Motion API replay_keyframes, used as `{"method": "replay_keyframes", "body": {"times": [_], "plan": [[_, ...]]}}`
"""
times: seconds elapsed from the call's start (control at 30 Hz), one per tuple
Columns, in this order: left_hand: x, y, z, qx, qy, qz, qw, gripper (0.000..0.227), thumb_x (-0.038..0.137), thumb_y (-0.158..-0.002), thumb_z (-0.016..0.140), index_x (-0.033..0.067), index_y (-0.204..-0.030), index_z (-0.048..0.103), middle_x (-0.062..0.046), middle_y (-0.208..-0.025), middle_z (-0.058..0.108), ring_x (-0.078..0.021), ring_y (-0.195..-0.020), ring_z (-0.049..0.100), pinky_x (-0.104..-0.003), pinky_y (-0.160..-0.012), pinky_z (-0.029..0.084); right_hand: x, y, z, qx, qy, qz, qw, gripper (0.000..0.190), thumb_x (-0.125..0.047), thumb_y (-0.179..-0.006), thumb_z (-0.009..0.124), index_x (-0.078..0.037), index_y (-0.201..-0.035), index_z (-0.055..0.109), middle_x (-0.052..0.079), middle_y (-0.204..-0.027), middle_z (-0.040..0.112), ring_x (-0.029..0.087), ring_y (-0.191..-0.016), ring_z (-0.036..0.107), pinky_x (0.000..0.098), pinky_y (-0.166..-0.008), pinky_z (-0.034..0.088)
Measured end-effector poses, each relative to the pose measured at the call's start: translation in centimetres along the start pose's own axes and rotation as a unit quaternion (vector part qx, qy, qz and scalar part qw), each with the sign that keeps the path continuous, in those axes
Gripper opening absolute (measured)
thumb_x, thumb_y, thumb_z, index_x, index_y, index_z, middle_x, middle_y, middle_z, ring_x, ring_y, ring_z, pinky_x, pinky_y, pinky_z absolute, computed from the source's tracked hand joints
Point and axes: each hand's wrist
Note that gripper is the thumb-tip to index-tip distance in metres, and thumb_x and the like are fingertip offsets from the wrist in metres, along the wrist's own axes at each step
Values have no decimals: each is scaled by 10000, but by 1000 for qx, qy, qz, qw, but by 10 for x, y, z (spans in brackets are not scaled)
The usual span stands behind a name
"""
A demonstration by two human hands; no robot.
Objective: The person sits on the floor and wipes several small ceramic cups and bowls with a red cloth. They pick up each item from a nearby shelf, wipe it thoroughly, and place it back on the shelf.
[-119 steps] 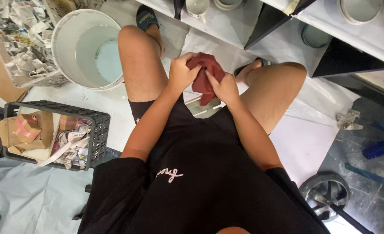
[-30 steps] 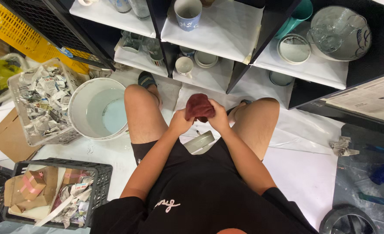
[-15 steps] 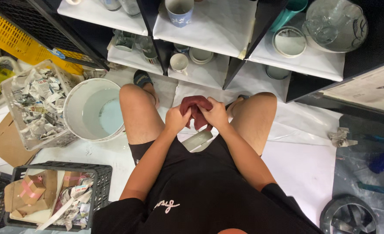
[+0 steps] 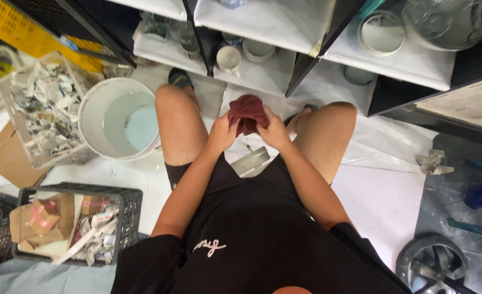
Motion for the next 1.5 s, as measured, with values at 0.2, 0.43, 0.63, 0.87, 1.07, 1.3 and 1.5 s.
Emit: {"method": "replay_keyframes", "body": {"times": [0.2,0.43,0.63,0.87,1.07,1.3,1.5], "plan": [[5,-2,6,-19,-9,-4,1000,190,170,-967,620,39,-1104,613,-239,-893,698,-456,-831,666,-481,-711,522,-3,3,-4,56,-27,-38,997,493,3,-869,677,-25,-1347,561,209,-1068,734,313,-1019,739,360,-882,555],[12,-4,2,-35,-23,-31,999,194,187,-956,634,43,-1085,620,-229,-860,694,-444,-796,665,-487,-691,513,-20,3,-6,41,-71,-16,997,420,36,-900,661,-56,-1306,602,153,-1052,757,219,-1011,746,328,-895,561],[18,-1,-2,-35,-34,-5,999,235,220,-940,651,39,-1088,623,-224,-830,702,-439,-783,677,-490,-684,518,-32,0,-8,38,-107,-30,993,366,-12,-919,732,-31,-1271,634,153,-1068,770,187,-1008,730,310,-909,556],[14,0,3,-40,-50,-22,998,264,267,-977,618,7,-987,664,-237,-763,679,-433,-724,671,-485,-661,517,-53,-2,-16,79,12,47,996,191,-160,-890,804,-1,-959,722,149,-756,730,237,-658,722,341,-641,538],[8,0,3,-63,-36,-53,996,286,270,-969,596,-1,-912,670,-229,-747,685,-430,-709,668,-487,-661,510,-53,-1,-18,79,44,-16,996,182,-180,-931,761,-1,-941,733,190,-780,715,338,-692,706,376,-659,535],[14,-4,-3,-51,53,-39,997,264,101,-865,659,5,-1106,611,-188,-785,691,-375,-712,706,-408,-671,535,-42,2,-18,-6,-24,46,999,251,-78,-911,669,-27,-1157,674,155,-808,721,268,-698,710,340,-672,550],[19,-3,-3,9,89,42,995,410,37,-797,726,1,-1189,612,-190,-875,715,-336,-800,740,-367,-721,559,-35,2,-14,-5,-97,-68,993,318,37,-877,731,6,-1182,649,109,-972,757,157,-910,728,315,-799,564]]}}
Point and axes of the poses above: each hand's wrist, its own y-axis away from the middle knuckle, its own z-axis out of the palm, x = y × z
